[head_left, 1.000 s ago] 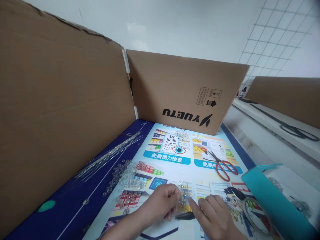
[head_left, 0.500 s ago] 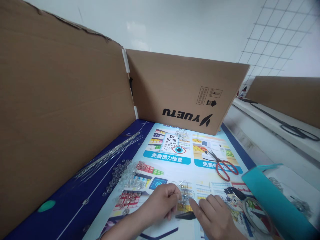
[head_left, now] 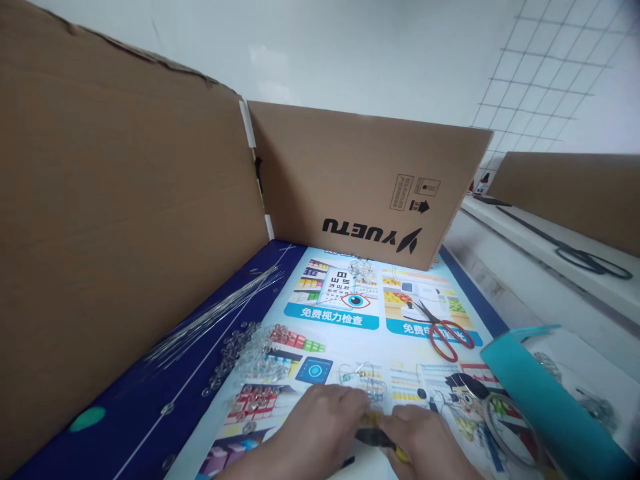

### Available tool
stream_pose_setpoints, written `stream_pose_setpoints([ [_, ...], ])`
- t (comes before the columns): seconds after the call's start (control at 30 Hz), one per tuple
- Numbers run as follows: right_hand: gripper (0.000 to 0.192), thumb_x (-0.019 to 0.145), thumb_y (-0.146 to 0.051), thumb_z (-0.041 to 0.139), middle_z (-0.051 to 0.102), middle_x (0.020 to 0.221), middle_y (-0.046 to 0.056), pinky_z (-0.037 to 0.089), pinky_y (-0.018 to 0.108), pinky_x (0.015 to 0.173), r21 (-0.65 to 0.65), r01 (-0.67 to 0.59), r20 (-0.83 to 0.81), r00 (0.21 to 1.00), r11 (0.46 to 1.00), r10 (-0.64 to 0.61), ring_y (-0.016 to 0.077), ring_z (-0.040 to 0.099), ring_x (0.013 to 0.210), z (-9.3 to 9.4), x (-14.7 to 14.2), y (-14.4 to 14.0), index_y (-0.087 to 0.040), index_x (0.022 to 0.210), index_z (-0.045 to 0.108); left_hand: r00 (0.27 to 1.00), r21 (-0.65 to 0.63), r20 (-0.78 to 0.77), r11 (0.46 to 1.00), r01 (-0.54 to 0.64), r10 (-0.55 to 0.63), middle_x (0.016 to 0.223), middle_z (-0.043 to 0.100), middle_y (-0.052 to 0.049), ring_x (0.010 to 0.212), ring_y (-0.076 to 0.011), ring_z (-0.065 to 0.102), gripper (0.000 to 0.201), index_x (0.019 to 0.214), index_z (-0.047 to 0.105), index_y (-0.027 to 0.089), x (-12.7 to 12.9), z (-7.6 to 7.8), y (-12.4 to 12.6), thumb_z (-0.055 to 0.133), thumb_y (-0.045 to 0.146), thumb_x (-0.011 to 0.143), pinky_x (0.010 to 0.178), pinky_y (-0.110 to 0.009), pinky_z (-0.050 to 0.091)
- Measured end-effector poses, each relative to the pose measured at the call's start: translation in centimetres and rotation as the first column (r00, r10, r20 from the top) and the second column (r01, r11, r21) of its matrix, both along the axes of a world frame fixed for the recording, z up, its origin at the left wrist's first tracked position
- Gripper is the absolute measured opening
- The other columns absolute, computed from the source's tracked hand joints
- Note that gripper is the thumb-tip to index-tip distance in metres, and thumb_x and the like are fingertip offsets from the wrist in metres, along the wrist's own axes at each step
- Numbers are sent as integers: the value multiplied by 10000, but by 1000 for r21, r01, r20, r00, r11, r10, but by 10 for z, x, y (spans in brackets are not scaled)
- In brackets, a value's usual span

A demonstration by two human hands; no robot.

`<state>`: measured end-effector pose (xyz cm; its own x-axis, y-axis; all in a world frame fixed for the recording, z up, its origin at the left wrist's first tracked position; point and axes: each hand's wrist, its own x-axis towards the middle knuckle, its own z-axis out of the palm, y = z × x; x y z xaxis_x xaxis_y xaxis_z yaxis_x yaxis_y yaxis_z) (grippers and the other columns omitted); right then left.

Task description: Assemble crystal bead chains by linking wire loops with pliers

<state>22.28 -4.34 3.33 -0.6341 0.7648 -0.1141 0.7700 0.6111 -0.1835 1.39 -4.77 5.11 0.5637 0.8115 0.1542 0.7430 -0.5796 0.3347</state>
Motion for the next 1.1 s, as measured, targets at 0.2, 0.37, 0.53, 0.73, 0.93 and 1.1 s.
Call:
stream_pose_setpoints([
  [0.2,160,709,-276,579,668,853,24,377,259,621,-186,47,56,998,981,-37,215,620,781,4,1,3,-231,851,638,984,141,-89,976,165,-154,737,658,-14,610,-192,614,201,868,532,194,6,-3,-8,495,53,730,550,-281,482],
  [0.37,244,721,-331,633,643,930,33,381,286,733,-173,-26,-6,1000,985,26,221,571,873,27,3,5,-240,948,631,996,162,-17,982,93,-92,683,649,-12,587,-207,614,180,826,545,197,-1,-12,1,476,63,727,520,-294,479],
  [0.53,196,773,-311,591,600,879,44,372,310,757,-7,150,-127,981,989,-150,218,534,868,32,25,22,-232,950,618,954,7,252,985,-171,164,835,673,-38,744,-174,624,203,925,579,212,-21,-7,23,388,161,877,675,-267,475],
  [0.73,189,820,-338,563,563,847,69,384,335,710,293,272,-54,962,917,-268,227,526,820,-1,37,52,-182,920,600,834,-266,462,945,-193,300,738,596,-9,701,-146,570,211,827,609,212,-27,-4,35,418,268,896,634,-219,444],
  [0.93,281,772,-313,654,588,943,95,361,431,829,379,252,-58,967,890,-249,273,501,936,-13,31,55,-180,1015,607,769,-299,526,926,-232,363,805,631,-14,739,-156,584,150,861,611,211,-25,-5,35,474,273,865,678,-243,452],
  [1.1,181,849,-208,533,605,950,49,415,312,788,58,206,-408,898,977,-165,184,546,888,13,14,46,-219,1009,617,777,-251,524,935,-251,349,827,664,-17,747,-159,609,88,877,591,206,-20,-5,29,522,219,824,687,-250,458],
])
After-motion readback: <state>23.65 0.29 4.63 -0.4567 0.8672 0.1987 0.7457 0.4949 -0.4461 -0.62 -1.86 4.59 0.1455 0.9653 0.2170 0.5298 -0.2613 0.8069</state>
